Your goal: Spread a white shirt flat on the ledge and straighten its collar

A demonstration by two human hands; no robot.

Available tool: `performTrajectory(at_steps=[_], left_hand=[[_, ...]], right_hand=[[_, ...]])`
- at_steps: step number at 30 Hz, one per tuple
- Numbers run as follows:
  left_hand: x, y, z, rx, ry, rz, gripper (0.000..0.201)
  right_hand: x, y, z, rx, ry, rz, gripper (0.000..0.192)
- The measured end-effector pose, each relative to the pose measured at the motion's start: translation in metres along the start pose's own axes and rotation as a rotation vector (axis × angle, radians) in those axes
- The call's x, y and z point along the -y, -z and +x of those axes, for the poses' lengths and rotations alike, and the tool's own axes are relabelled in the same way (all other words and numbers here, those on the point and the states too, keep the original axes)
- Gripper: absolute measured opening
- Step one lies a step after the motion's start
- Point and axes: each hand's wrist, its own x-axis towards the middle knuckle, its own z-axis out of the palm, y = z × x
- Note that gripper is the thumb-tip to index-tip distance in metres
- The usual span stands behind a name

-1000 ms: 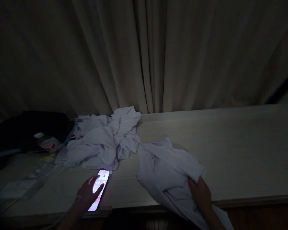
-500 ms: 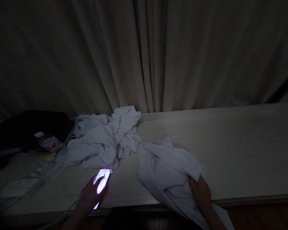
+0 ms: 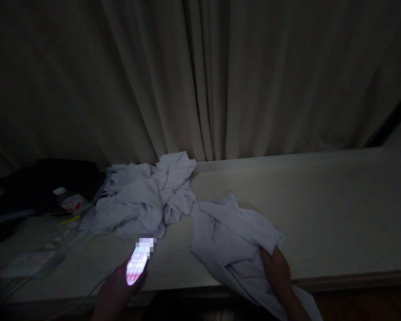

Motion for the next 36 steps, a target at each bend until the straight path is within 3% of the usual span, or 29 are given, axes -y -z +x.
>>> performTrajectory(at_steps=[6, 14, 20, 23, 26, 29, 31, 34, 36], left_hand=[[-0.013, 0.005, 0.01, 0.004, 0.026, -0.023, 0.065], [0.005, 0.005, -0.001, -0.059, 0.042, 0.036, 0.054], [0.005, 0.0, -0.002, -0.056, -0.055, 0.142, 0.057], [0.001, 0.002, -0.001, -0.029, -0.051, 0.11, 0.058], [-0.008, 0.003, -0.002, -0.084, -0.027, 0.0, 0.056], [-0.034, -0.002, -0.011, -0.139, -0.073, -0.155, 0.056], [-0.066, -0.008, -0.021, -0.118, -0.149, -0.248, 0.056], [-0.127, -0.016, -0.036, 0.006, -0.19, -0.334, 0.065], [-0.165, -0.02, -0.043, 0.182, -0.171, -0.366, 0.079]], right_hand=[[-0.002, -0.001, 0.0, -0.004, 0.042, 0.037, 0.052], [-0.001, -0.001, 0.0, -0.023, 0.034, 0.025, 0.053], [-0.002, -0.004, -0.001, -0.031, 0.023, 0.02, 0.053], [-0.001, -0.002, 0.0, -0.003, 0.0, 0.032, 0.054], [0.001, 0.005, 0.005, 0.059, 0.004, 0.136, 0.058], [0.008, 0.02, 0.013, 0.086, 0.041, 0.311, 0.062], [0.019, 0.033, 0.018, 0.052, 0.088, 0.366, 0.057], [0.05, 0.057, 0.023, -0.011, 0.152, 0.392, 0.049], [0.079, 0.077, 0.023, -0.022, 0.184, 0.409, 0.047]])
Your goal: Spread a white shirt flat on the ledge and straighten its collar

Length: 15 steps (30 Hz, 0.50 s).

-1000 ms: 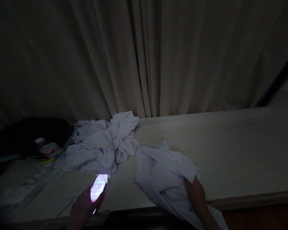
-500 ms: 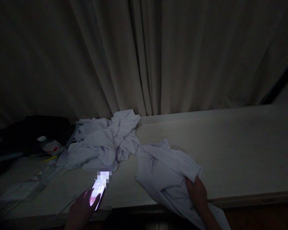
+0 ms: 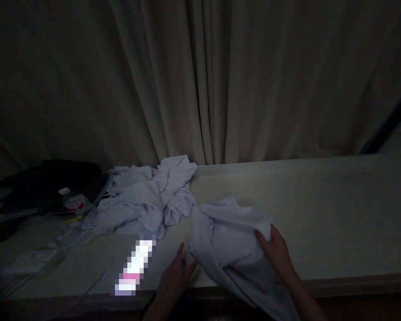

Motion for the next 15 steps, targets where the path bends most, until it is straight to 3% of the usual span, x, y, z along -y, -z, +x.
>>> performTrajectory(at_steps=[3, 7, 10, 13, 15], left_hand=[[-0.032, -0.016, 0.002, 0.158, -0.016, -0.077, 0.073], [-0.039, -0.007, 0.008, 0.155, -0.115, -0.228, 0.038], [-0.04, 0.023, 0.018, 0.051, -0.126, -0.404, 0.034], [-0.052, 0.07, 0.025, -0.14, -0.103, -0.558, 0.039], [-0.06, 0.104, 0.024, -0.296, -0.107, -0.647, 0.042]], right_hand=[[0.055, 0.014, 0.008, 0.038, 0.097, 0.016, 0.044], [0.113, 0.04, 0.02, 0.067, 0.22, -0.012, 0.04], [0.142, 0.061, 0.037, 0.056, 0.273, -0.112, 0.036], [0.17, 0.09, 0.052, 0.108, 0.345, -0.197, 0.037], [0.188, 0.121, 0.053, 0.065, 0.37, -0.213, 0.039]])
